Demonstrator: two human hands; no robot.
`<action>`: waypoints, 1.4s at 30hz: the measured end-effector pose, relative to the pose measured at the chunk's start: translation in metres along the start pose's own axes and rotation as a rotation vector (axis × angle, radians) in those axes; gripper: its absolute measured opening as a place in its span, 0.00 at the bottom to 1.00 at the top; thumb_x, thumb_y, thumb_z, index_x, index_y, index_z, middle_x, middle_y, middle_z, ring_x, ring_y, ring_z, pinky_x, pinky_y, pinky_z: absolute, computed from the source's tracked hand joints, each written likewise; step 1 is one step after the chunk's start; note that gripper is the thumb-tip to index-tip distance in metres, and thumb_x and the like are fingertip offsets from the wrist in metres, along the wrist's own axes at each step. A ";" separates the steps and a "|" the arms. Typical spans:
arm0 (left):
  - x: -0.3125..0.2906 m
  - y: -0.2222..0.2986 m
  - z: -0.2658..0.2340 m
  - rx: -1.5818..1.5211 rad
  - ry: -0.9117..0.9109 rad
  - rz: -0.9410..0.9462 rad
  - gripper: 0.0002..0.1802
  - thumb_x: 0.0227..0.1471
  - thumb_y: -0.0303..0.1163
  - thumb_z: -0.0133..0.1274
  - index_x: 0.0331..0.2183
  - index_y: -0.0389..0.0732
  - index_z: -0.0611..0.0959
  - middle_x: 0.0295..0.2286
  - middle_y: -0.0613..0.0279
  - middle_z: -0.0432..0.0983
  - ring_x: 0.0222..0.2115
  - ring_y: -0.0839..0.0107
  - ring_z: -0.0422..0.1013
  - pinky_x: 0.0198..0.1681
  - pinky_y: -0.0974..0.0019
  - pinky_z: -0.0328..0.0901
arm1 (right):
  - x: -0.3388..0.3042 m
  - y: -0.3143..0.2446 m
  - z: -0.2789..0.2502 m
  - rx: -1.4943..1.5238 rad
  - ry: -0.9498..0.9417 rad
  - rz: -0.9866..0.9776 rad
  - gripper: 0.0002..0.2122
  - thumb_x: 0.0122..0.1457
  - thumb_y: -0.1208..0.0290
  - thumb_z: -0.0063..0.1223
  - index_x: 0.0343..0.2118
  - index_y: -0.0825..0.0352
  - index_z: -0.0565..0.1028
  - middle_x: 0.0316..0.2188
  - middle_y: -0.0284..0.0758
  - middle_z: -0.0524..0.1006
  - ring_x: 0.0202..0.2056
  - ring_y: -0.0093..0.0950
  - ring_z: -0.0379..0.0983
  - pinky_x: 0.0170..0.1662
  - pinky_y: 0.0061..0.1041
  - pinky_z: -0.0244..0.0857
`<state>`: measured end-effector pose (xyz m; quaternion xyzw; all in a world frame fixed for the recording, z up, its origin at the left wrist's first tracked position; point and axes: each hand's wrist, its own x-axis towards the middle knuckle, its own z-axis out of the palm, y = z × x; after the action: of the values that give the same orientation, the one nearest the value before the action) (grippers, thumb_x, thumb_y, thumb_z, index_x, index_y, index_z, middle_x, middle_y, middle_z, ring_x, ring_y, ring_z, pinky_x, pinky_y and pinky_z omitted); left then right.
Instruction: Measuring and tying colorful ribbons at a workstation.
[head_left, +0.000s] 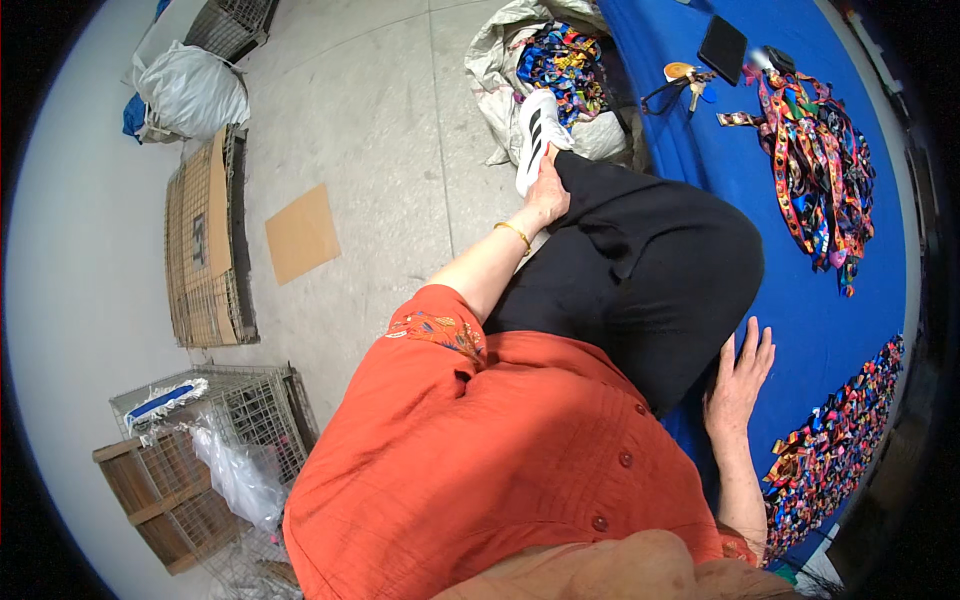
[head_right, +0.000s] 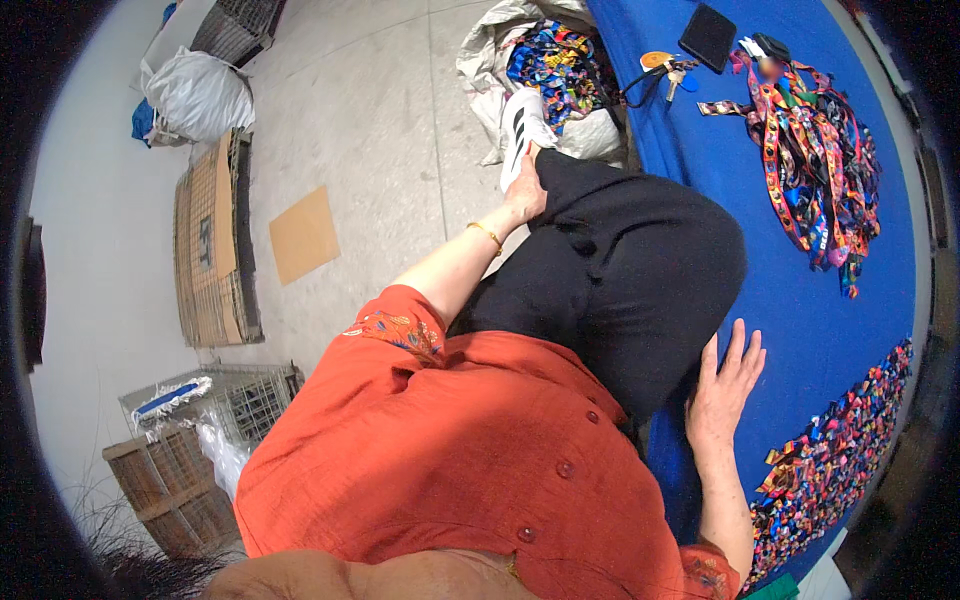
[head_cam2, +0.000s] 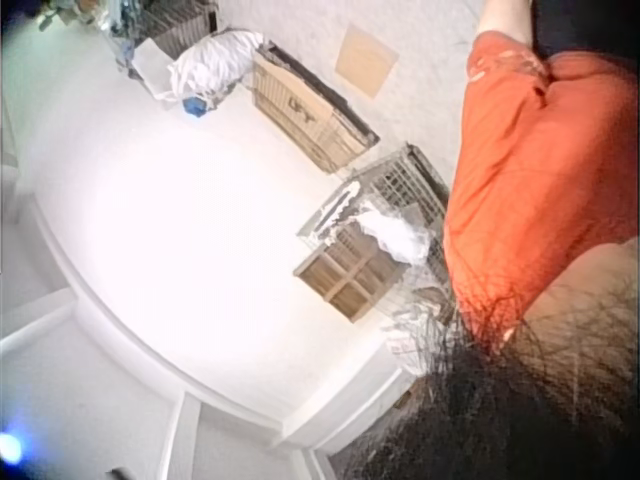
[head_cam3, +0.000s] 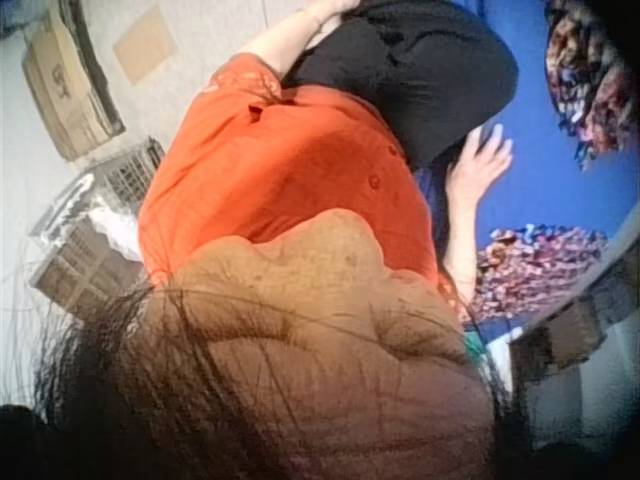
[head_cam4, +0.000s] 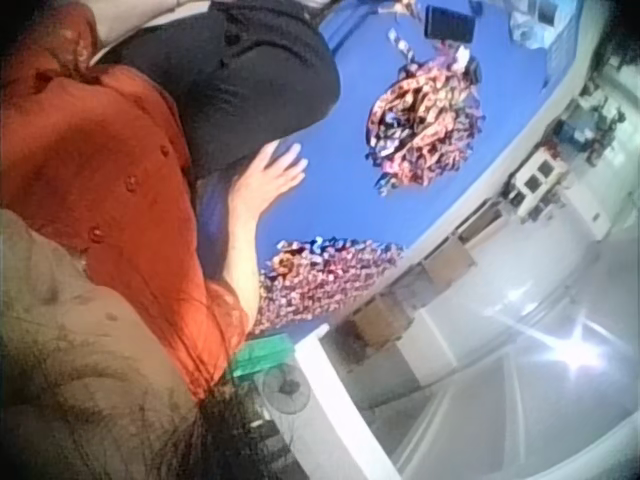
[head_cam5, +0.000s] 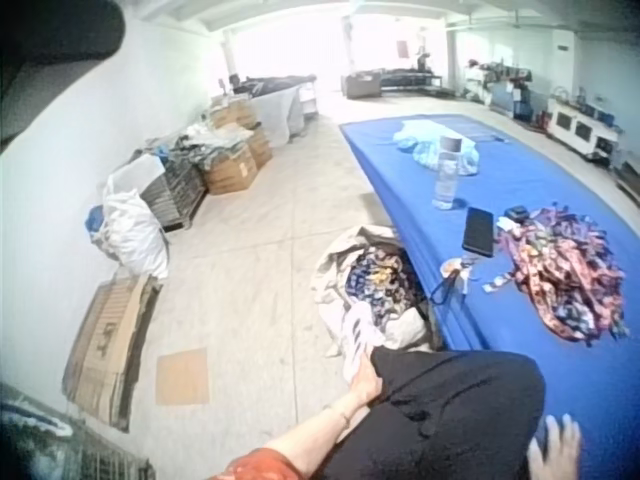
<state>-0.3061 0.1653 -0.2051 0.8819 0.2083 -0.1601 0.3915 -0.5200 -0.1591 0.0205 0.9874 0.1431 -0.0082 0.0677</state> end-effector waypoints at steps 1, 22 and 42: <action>-0.001 -0.002 -0.004 0.001 0.001 -0.001 0.35 0.44 0.28 0.57 0.52 0.42 0.57 0.40 0.37 0.74 0.45 0.43 0.72 0.49 0.50 0.66 | 0.001 0.000 0.000 0.007 0.009 -0.011 0.34 0.41 0.89 0.49 0.57 0.66 0.62 0.64 0.50 0.49 0.64 0.55 0.43 0.64 0.56 0.39; 0.012 -0.025 -0.002 0.071 -0.177 0.128 0.45 0.46 0.41 0.56 0.58 0.30 0.55 0.47 0.28 0.68 0.52 0.42 0.64 0.56 0.54 0.60 | -0.001 0.005 0.004 0.034 0.051 -0.012 0.32 0.47 0.86 0.46 0.59 0.63 0.61 0.63 0.49 0.51 0.63 0.56 0.45 0.64 0.57 0.39; 0.054 -0.089 0.028 0.060 -0.184 0.336 0.41 0.44 0.49 0.59 0.50 0.25 0.69 0.46 0.33 0.70 0.49 0.48 0.69 0.50 0.57 0.65 | -0.001 0.008 0.010 0.035 0.057 -0.020 0.28 0.51 0.81 0.46 0.59 0.62 0.62 0.63 0.49 0.52 0.63 0.57 0.44 0.63 0.59 0.39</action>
<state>-0.3073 0.2112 -0.3026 0.8971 0.0166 -0.1786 0.4038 -0.5189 -0.1681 0.0117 0.9867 0.1548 0.0169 0.0462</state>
